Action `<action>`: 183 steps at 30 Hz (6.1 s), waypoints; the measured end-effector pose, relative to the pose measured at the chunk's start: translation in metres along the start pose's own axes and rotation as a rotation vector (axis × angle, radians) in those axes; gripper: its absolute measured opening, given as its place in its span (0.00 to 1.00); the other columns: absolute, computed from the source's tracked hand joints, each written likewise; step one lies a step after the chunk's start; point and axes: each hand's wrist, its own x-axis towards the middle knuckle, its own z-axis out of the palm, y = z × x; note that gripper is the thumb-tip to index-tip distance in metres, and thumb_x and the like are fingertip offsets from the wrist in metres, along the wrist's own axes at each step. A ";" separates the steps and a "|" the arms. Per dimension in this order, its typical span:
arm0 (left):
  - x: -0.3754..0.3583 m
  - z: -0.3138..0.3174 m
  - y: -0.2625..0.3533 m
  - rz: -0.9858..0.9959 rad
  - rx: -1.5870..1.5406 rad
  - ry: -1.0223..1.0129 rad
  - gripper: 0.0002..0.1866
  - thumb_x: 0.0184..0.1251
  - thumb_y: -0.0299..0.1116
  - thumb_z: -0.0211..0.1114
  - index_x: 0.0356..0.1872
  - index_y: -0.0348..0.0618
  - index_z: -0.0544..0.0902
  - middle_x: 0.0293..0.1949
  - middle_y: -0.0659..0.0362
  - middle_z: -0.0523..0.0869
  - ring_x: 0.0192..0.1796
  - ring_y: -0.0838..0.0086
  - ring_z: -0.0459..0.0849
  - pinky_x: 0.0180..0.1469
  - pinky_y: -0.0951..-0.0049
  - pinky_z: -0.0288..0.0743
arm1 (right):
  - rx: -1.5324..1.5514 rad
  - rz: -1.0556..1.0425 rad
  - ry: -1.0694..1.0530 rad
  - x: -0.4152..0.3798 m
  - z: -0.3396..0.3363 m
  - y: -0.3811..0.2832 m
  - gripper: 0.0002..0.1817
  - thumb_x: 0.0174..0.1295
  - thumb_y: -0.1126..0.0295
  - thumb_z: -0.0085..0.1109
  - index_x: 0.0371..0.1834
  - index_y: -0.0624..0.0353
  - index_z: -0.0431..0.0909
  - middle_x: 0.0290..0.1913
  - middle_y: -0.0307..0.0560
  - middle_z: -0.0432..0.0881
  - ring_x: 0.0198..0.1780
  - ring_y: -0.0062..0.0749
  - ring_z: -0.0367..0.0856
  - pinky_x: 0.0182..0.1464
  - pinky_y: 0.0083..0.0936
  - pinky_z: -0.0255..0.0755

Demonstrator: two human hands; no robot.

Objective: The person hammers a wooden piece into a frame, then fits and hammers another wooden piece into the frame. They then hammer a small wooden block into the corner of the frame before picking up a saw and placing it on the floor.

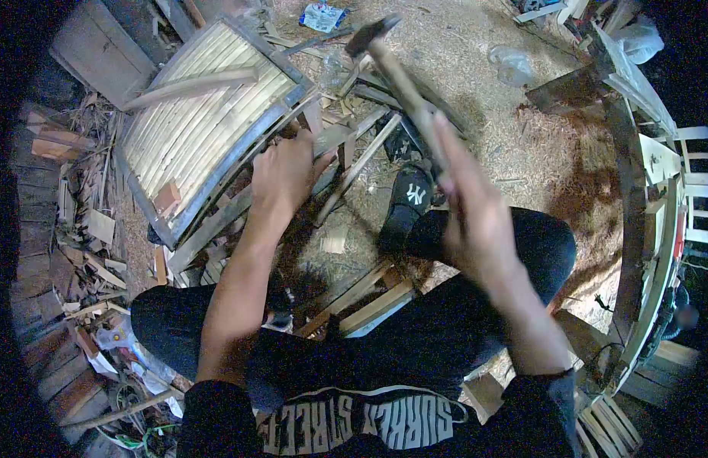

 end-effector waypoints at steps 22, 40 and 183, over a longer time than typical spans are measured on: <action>0.006 -0.004 0.017 -0.109 0.164 0.149 0.34 0.63 0.68 0.70 0.41 0.40 0.93 0.19 0.45 0.87 0.22 0.58 0.90 0.23 0.59 0.82 | 0.047 -0.147 -0.516 0.165 -0.007 0.131 0.18 0.78 0.63 0.59 0.66 0.56 0.84 0.57 0.56 0.90 0.58 0.40 0.88 0.64 0.35 0.78; -0.002 -0.001 0.025 -0.160 0.122 0.107 0.33 0.63 0.67 0.71 0.29 0.39 0.88 0.20 0.40 0.86 0.26 0.45 0.89 0.29 0.49 0.83 | 0.125 -0.232 -0.394 0.154 0.006 0.161 0.19 0.77 0.62 0.62 0.64 0.60 0.84 0.52 0.54 0.92 0.52 0.28 0.88 0.59 0.29 0.78; -0.039 -0.011 -0.011 -0.109 0.153 0.090 0.30 0.65 0.62 0.70 0.35 0.37 0.86 0.24 0.42 0.88 0.30 0.47 0.91 0.34 0.51 0.84 | 0.089 -0.187 -0.673 0.166 -0.004 0.191 0.21 0.77 0.56 0.62 0.65 0.57 0.85 0.37 0.39 0.88 0.38 0.21 0.78 0.44 0.24 0.75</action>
